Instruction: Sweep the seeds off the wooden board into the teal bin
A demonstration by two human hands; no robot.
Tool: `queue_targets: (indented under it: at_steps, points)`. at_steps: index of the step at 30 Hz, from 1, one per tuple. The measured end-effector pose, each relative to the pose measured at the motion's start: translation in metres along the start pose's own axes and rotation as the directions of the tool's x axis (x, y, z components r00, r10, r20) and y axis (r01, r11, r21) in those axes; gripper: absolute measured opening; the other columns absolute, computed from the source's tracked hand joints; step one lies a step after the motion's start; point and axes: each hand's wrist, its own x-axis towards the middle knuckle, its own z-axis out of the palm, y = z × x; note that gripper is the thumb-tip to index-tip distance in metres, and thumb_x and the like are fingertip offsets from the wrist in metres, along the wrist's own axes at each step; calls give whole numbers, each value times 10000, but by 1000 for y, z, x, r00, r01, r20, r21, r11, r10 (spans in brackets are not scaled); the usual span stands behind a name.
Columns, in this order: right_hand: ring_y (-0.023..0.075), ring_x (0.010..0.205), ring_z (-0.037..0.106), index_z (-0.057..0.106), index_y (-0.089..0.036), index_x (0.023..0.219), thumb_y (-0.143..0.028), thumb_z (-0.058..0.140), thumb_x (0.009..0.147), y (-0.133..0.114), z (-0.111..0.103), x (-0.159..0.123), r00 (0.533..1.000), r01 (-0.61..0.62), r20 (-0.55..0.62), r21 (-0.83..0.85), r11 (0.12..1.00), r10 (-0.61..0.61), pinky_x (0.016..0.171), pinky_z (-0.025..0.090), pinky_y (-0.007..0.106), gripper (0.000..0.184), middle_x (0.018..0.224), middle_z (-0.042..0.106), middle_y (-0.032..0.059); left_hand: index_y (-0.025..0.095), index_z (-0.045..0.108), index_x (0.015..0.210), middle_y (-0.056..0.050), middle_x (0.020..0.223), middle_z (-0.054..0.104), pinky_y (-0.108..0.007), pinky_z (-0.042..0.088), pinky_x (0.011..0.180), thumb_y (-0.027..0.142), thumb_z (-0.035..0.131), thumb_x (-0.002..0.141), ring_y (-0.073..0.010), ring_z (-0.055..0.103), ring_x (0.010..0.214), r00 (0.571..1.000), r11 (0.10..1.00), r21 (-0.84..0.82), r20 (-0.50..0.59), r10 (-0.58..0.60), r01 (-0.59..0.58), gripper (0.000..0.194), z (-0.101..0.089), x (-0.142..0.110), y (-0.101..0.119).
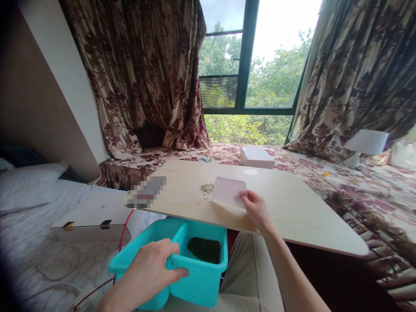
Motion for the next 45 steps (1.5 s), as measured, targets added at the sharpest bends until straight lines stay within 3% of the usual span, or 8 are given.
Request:
queue_targets:
  at_steps: [17,22,27,32,45]
  points:
    - [214,748,663,706,-173,790,-429,632,696,-1,14,-6,999,28,39,-52,998,-26,679,497,309,283,822,743,67,235,590,751,8,811,610,-276,319,671,432,642,733,-199,572,802,1000,1000,17,12,-9,9,205,-1,1,1]
    - [210,746,661,705,-174,803,-407,635,695,3,13,-3,999,35,-26,-44,998,-37,682,495,308,267,815,741,62,237,596,763,7,831,615,-277,327,690,441,638,741,-198,574,819,1000,1000,15,23,-13,13,209,-2,1,2]
    - [213,742,660,710,-171,798,-410,627,695,2,15,-3,999,42,25,-50,998,-41,667,495,307,273,812,741,64,236,590,753,7,824,614,-279,325,688,438,642,732,-198,573,812,999,1000,13,28,-20,19,209,-2,0,1]
    - [204,714,652,698,-165,795,-409,621,698,5,17,2,998,50,-25,-44,998,-51,652,486,303,273,784,736,61,238,589,744,10,805,605,-276,307,667,433,641,731,-192,564,794,1000,1000,2,3,-7,7,203,-1,1,0]
    - [209,752,654,693,-177,779,-471,663,670,5,15,1,997,34,69,-6,999,-34,692,482,304,315,820,737,68,235,576,717,19,781,602,-270,285,648,440,662,720,-186,560,775,999,1000,-20,-37,8,-9,222,2,1,-3]
